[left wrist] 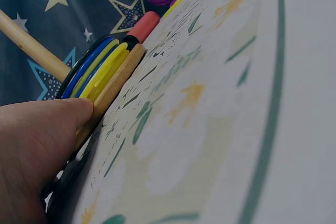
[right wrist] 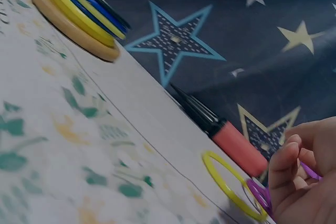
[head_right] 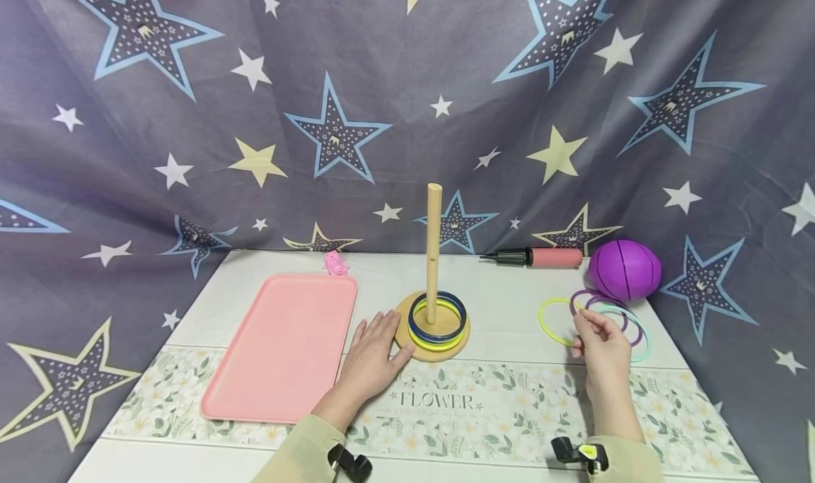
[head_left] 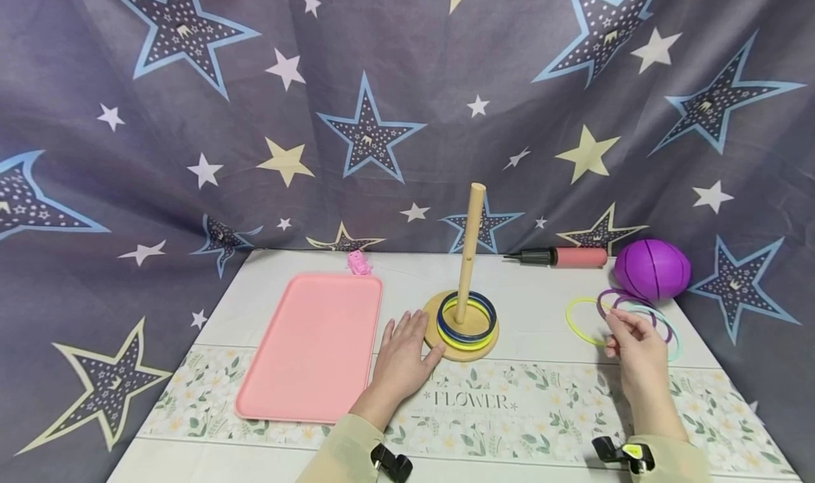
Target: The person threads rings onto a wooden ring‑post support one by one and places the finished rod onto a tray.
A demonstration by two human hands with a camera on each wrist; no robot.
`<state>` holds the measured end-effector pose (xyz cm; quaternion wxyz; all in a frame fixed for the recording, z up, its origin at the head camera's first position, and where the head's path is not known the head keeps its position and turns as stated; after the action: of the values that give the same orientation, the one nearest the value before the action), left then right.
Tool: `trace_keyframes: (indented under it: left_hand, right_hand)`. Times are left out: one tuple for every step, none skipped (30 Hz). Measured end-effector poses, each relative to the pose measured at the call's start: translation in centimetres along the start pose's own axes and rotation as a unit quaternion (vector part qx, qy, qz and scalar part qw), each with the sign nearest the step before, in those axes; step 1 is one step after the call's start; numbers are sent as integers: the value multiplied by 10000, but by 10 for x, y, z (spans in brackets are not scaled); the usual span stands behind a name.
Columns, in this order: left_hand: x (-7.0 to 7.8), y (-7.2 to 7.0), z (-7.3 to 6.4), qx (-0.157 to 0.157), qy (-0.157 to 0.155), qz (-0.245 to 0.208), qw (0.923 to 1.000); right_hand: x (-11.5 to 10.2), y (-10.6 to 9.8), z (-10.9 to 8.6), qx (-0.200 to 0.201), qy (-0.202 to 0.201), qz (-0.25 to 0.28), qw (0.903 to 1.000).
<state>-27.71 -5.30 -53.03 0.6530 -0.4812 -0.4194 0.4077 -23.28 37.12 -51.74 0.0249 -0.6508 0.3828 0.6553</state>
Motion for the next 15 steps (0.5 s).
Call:
trace_keyframes:
  left_hand:
    - [0,0,0,11,4,-3,10000]
    - [0,0,0,16,6,1,10000]
    - [0,0,1,23,9,0,10000]
    - [0,-1,1,25,12,-3,10000]
    - [0,-1,1,26,15,-2,10000]
    - [0,-1,1,23,16,0,10000]
    - [1,-1,1,24,19,-3,10000]
    - [1,-1,1,21,22,3,10000]
    - [1,-1,0,21,24,-1,10000]
    - [1,-1,0,19,25,1,10000]
    - [1,-1,0,22,25,2,10000]
    - [1,-1,0,20,25,2,10000]
    - [1,-1,0,20,27,5,10000]
    - [1,-1,0,15,26,8,10000]
    - [1,-1,0,16,29,9,10000]
  right_hand:
    - [-2,-4,1,72,-15,34,10000]
    - [-4,-8,2,146,-46,71,9999]
    - [-6,-12,2,216,-60,120,9997]
    - [-8,-16,3,296,-82,147,9994]
    - [-10,-20,4,365,-91,174,9991]
    - [-12,-24,4,441,-89,224,9987]
    - [-13,-28,4,529,-82,267,9982]
    - [-14,-33,3,594,-71,293,9978]
    - [-15,-37,3,662,-39,328,9973]
    - [-16,-41,3,728,-28,344,9968]
    - [-17,-45,3,752,-23,354,9965]
    - [-18,-48,3,813,-20,360,9960]
    - [-19,-52,4,868,-18,349,9956]
    - [-21,-55,4,911,-33,326,9953]
    - [-22,-58,5,958,-67,288,9950]
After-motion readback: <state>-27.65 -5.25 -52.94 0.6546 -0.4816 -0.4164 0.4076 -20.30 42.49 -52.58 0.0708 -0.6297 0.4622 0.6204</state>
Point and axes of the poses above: each hand's wrist, its own z-axis towards the middle knuckle, its own y-axis out of the palm, x = y × z, the point moved 9 cm from there along z, towards the middle knuckle, and after that the axes turned 15 degrees about z, right-handed, at the moved point
